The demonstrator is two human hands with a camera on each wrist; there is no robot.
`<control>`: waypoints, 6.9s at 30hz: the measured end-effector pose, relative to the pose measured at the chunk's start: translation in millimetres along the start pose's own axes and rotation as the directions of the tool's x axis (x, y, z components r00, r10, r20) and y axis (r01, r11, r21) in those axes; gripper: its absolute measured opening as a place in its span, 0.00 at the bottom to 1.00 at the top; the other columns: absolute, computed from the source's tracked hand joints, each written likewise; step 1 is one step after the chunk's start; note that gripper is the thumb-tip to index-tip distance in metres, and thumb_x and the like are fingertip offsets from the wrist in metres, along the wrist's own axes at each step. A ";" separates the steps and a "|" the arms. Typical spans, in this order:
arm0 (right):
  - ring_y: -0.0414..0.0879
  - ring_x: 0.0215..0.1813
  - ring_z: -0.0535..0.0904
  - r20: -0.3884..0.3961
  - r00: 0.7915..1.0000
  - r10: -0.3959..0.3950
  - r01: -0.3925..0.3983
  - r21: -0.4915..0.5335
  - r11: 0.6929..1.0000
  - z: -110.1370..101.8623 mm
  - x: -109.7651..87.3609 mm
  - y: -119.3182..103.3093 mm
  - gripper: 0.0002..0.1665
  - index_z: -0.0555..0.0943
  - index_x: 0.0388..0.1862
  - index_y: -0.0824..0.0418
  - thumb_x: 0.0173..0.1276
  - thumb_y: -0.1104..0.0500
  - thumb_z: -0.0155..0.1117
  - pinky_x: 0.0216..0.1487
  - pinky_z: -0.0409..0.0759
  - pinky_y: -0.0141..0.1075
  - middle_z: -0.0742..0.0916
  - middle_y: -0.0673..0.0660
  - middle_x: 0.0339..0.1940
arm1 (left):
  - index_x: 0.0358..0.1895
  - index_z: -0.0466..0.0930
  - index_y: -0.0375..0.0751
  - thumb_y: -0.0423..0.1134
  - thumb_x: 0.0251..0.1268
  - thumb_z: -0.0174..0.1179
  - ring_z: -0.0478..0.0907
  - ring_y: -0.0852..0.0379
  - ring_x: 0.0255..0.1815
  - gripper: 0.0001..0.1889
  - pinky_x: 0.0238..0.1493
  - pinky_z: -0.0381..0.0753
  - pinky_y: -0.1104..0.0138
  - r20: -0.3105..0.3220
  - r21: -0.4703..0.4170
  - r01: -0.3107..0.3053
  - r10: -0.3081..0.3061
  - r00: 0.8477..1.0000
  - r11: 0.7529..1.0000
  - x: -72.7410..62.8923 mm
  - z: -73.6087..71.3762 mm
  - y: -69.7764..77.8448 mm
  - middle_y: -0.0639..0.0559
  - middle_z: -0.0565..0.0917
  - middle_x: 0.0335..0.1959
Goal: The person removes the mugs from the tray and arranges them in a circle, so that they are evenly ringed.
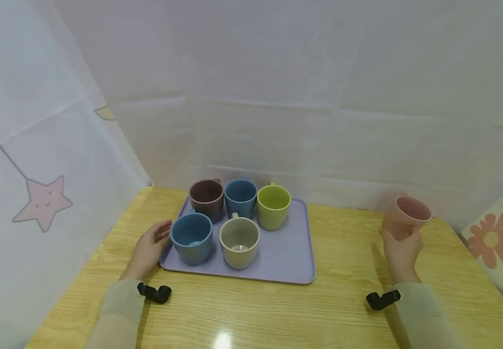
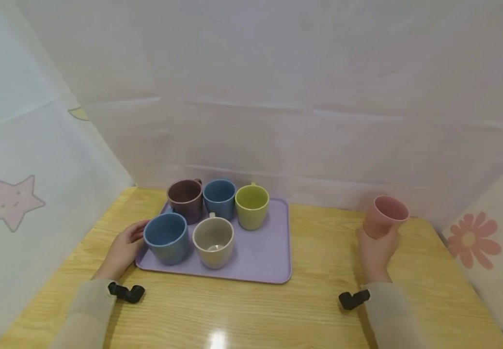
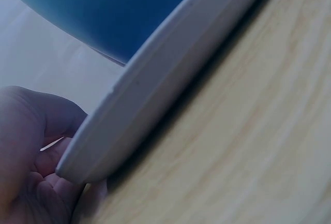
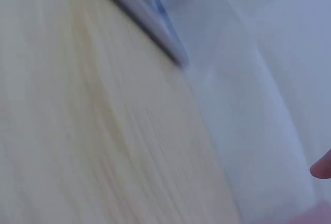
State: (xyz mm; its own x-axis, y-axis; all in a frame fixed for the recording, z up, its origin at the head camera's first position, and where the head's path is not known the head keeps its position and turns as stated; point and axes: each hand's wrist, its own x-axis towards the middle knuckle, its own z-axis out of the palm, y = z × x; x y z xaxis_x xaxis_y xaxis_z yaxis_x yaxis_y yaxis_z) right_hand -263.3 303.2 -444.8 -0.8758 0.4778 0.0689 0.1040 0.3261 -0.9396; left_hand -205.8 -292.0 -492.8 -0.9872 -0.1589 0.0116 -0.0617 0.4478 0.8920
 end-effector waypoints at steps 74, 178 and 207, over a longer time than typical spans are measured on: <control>0.59 0.67 0.73 0.358 0.913 -0.195 0.135 0.186 0.973 218.0 -82.3 -64.0 0.60 0.60 0.76 0.59 0.48 0.60 0.86 0.67 0.74 0.50 0.74 0.63 0.68 | 0.77 0.61 0.34 0.35 0.81 0.50 0.71 0.41 0.70 0.26 0.69 0.72 0.51 -0.006 0.032 -0.012 0.012 1.000 0.999 -1.1 -0.1 1.1 0.35 0.71 0.72; 0.47 0.67 0.71 -0.131 0.991 -0.025 0.041 0.120 0.992 39.1 0.9 1.0 0.55 0.63 0.76 0.57 0.53 0.55 0.84 0.70 0.71 0.37 0.74 0.57 0.68 | 0.77 0.62 0.35 0.36 0.81 0.50 0.70 0.42 0.70 0.26 0.68 0.73 0.57 -0.002 0.026 0.005 -0.005 1.000 1.000 -0.6 0.4 2.1 0.35 0.71 0.72; 0.45 0.68 0.71 -0.181 0.976 -0.121 0.159 0.215 0.964 42.4 2.3 10.9 0.55 0.62 0.75 0.56 0.52 0.63 0.84 0.71 0.70 0.35 0.74 0.57 0.70 | 0.77 0.62 0.34 0.37 0.81 0.51 0.71 0.42 0.70 0.26 0.66 0.75 0.62 -0.010 0.038 0.005 -0.004 1.000 0.999 1.3 0.6 0.0 0.35 0.71 0.71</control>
State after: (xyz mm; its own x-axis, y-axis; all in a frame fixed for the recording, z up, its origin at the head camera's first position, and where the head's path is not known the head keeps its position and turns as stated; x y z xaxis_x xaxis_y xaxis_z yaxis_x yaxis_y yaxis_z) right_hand -284.2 273.3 -469.0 -0.7817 0.5750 0.2414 -0.1406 0.2145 -0.9665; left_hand -207.1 -291.7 -493.1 -0.9854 -0.1697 0.0122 -0.0718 0.4799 0.8744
